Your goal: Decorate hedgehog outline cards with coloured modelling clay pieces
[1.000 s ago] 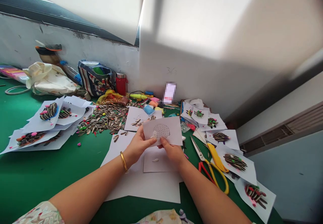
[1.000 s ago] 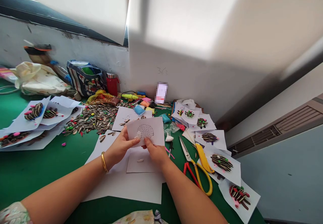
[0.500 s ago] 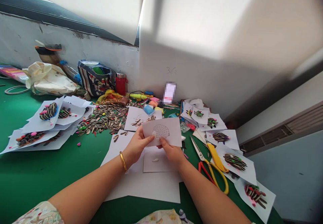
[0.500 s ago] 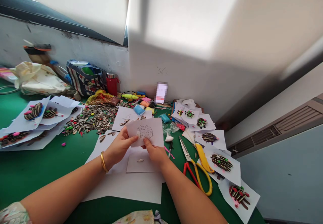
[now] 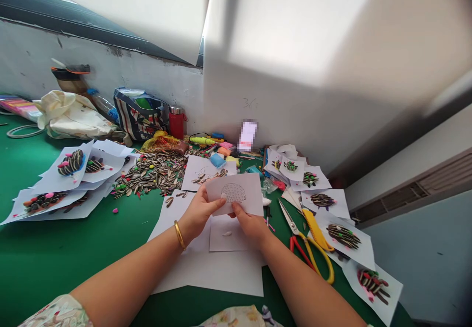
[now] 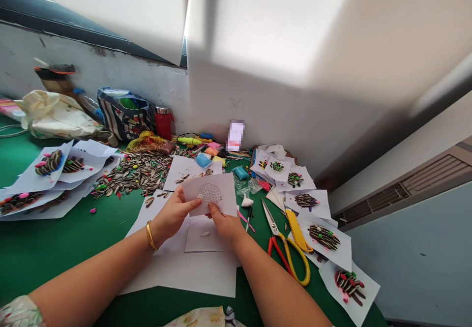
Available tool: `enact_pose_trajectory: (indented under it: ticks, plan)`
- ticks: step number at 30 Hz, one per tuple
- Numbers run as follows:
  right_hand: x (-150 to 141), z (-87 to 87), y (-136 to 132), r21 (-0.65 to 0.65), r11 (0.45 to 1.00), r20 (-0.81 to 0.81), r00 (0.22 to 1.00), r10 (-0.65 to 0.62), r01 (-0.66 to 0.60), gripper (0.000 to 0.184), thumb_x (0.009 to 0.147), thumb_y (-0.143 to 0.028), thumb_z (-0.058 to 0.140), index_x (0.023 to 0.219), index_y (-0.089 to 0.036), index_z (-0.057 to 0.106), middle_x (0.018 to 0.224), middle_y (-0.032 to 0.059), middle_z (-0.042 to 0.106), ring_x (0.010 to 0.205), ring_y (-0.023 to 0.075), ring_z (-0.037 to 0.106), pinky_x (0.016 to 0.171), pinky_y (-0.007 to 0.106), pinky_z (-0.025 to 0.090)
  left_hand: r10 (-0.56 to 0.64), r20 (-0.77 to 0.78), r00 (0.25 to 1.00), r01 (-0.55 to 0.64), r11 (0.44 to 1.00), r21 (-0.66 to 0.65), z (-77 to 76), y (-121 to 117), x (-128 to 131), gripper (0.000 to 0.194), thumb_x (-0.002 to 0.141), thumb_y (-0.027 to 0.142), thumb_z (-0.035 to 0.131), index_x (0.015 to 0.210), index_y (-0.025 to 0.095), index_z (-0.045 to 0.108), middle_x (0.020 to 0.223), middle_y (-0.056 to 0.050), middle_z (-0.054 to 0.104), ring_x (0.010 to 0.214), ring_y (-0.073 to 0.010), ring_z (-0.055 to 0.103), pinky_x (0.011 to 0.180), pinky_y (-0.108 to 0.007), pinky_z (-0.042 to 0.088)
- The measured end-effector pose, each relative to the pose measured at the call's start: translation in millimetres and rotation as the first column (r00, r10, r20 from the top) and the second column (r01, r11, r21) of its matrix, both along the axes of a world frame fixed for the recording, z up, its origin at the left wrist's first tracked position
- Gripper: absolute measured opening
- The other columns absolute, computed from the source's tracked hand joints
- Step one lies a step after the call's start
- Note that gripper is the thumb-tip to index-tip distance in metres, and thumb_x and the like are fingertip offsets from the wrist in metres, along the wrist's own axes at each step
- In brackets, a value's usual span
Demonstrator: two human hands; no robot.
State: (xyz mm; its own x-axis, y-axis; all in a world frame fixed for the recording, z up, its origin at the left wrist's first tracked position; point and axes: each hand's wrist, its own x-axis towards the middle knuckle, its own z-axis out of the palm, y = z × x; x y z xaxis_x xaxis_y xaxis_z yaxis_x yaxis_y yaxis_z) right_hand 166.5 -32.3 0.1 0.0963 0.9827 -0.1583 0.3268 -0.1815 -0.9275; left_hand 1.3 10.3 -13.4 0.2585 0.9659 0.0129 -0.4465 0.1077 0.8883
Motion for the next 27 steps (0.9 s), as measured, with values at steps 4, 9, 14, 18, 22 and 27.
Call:
enact_pose_trajectory:
  ticks: [4,9,14,18,22,27]
  plan:
    - [-2,4.7,-1,-0.007,0.999,-0.01,0.999,0.052,-0.052,0.048,0.084,-0.056,0.056,0.105,-0.017,0.074,0.093,0.0098,0.077,0.095,0.0252,0.071,0.089,0.035,0.052,0.019,0.006,1.0,-0.019,1.0,0.002,0.9,0,0,0.072,0.072,0.025,0.081,0.135,0.024,0.046,0.124,-0.011,0.063,0.113,-0.0297,0.061,0.09,-0.043,0.053]
    - [-3,6.8,-2,0.006,0.999,-0.045,0.998,0.044,-0.044,0.047,0.081,-0.055,0.059,0.104,-0.018,0.075,0.093,0.0097,0.076,0.093,0.0267,0.071,0.088,0.036,0.053,0.029,0.005,1.0,-0.029,0.999,-0.032,4.4,-1,0,0.076,0.068,0.023,0.084,0.135,0.025,0.047,0.12,-0.009,0.066,0.108,-0.0289,0.062,0.087,-0.042,0.054]
    - [-3,1.7,0,0.044,0.998,-0.103,0.993,0.054,-0.049,0.045,0.079,-0.055,0.061,0.105,-0.02,0.075,0.092,0.0089,0.076,0.091,0.0278,0.071,0.084,0.038,0.054,0.037,0.025,0.999,-0.036,0.998,-0.049,5.4,-1,-1,0.073,0.069,0.025,0.083,0.133,0.024,0.049,0.12,-0.009,0.067,0.107,-0.0279,0.063,0.086,-0.04,0.054]
    - [-3,0.3,0,0.037,0.998,-0.108,0.993,0.055,-0.051,0.045,0.078,-0.057,0.062,0.1,-0.02,0.075,0.09,0.0092,0.076,0.091,0.0279,0.071,0.084,0.037,0.054,0.045,0.017,0.999,-0.044,0.998,-0.052,5.3,0,-2,0.077,0.067,0.027,0.085,0.134,0.025,0.048,0.118,-0.009,0.068,0.105,-0.028,0.065,0.084,-0.04,0.055]
    - [0,-4.9,2,0.011,1.0,-0.083,0.996,0.016,-0.015,0.045,0.078,-0.061,0.06,0.088,-0.02,0.076,0.086,0.0086,0.076,0.089,0.0266,0.071,0.085,0.036,0.053,-0.012,0.007,1.0,0.013,1.0,-0.025,6.8,-2,-1,0.065,0.072,0.031,0.081,0.128,0.021,0.051,0.116,-0.011,0.069,0.1,-0.0277,0.067,0.082,-0.039,0.054]
    - [3,-21.9,10,0.084,0.996,-0.172,0.985,0.015,0.0,0.052,0.078,-0.066,0.058,0.089,-0.017,0.074,0.08,0.008,0.075,0.079,0.0238,0.071,0.082,0.036,0.054,-0.049,-0.07,0.996,0.051,0.998,0.028,7.1,-6,3,0.066,0.065,0.026,0.086,0.122,0.02,0.052,0.11,-0.009,0.071,0.099,-0.0271,0.067,0.085,-0.038,0.052]
